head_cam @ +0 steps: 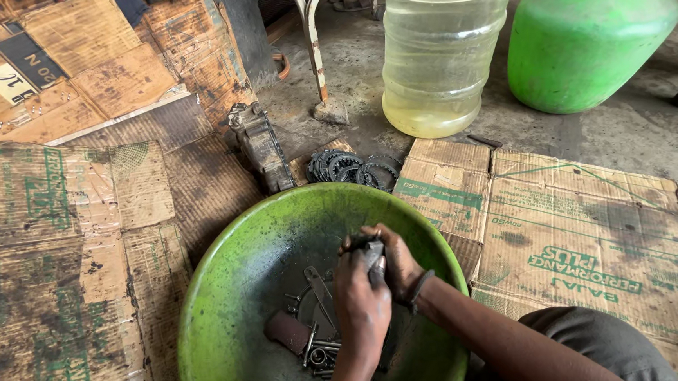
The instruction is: The person cleans various metal engine components in a green plastic basin by hand, pouring fluid from a bottle over them and wiping them.
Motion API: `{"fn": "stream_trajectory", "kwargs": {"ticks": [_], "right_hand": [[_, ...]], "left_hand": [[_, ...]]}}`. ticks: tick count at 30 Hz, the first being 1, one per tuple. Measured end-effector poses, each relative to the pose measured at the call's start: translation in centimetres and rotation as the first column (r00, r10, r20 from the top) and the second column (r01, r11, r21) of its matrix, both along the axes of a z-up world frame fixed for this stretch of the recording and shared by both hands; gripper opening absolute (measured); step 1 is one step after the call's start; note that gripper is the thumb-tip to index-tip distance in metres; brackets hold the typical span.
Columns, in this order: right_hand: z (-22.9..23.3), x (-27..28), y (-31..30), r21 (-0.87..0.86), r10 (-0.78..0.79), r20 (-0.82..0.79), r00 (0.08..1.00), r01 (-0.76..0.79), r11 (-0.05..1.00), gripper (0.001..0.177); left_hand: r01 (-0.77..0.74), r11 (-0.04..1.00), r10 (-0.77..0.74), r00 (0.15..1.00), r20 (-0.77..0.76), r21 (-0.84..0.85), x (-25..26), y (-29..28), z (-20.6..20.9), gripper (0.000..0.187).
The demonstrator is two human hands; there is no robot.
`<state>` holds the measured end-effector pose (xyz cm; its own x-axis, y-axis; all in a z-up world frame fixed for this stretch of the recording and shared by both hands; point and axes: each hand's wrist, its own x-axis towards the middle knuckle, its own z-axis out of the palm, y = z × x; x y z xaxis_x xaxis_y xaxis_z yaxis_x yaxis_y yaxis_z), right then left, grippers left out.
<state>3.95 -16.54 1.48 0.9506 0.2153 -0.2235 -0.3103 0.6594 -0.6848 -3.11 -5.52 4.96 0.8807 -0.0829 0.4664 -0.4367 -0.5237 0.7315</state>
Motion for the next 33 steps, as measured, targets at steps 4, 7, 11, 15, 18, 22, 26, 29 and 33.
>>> {"fn": "stream_trajectory", "kwargs": {"ticks": [4, 7, 11, 15, 18, 22, 26, 29, 33], "right_hand": [[-1.4, 0.5, -0.3, 0.064, 0.019, -0.011, 1.0, -0.018, 0.998, 0.033], [-2.9, 1.4, -1.4, 0.198, 0.033, -0.007, 0.999, -0.031, 0.98, 0.031], [-2.3, 2.3, -2.0, 0.174, -0.099, -0.102, 0.99, 0.116, 0.978, 0.028], [0.6, 1.5, -3.0, 0.153, -0.005, -0.053, 0.999, 0.013, 0.988, 0.039], [1.7, 1.1, -3.0, 0.195, 0.056, -0.054, 0.997, -0.045, 0.98, 0.045], [2.8, 0.6, -3.2, 0.059, 0.004, -0.095, 0.995, 0.001, 0.998, 0.04], [3.8, 0.4, -2.6, 0.213, 0.109, -0.097, 0.989, -0.086, 0.973, 0.052], [4.1, -0.3, -1.8, 0.238, 0.173, -0.026, 0.984, -0.162, 0.958, 0.049], [3.4, -1.2, -0.1, 0.23, 0.216, 0.027, 0.976, -0.216, 0.949, 0.043]], "left_hand": [[-0.068, 0.997, 0.067, 0.997, 0.023, 0.034, 0.2, 0.5, -0.3, 0.029], [-0.02, 0.94, 0.02, 1.0, 0.003, 0.34, 1.0, 1.4, -1.2, 0.031], [0.014, 0.752, 0.163, 0.965, -0.207, 0.659, 1.9, 3.9, -3.3, 0.018], [0.102, 0.757, 0.235, 0.879, -0.414, 0.645, 1.3, 4.4, -9.1, 0.018], [0.099, 0.823, 0.096, 0.947, -0.308, 0.559, 0.9, 2.5, -12.8, 0.013], [0.239, 0.821, -0.03, 0.925, -0.379, 0.519, 0.0, 1.4, -9.7, 0.019], [0.15, 0.986, -0.053, 0.703, -0.709, 0.075, 1.2, 4.7, -0.5, 0.019], [0.081, 0.969, -0.187, 0.858, -0.478, -0.234, 1.7, 5.5, 3.2, 0.027], [-0.026, 0.993, 0.043, 0.987, -0.154, 0.112, 0.5, 1.4, 1.7, 0.027]]}}
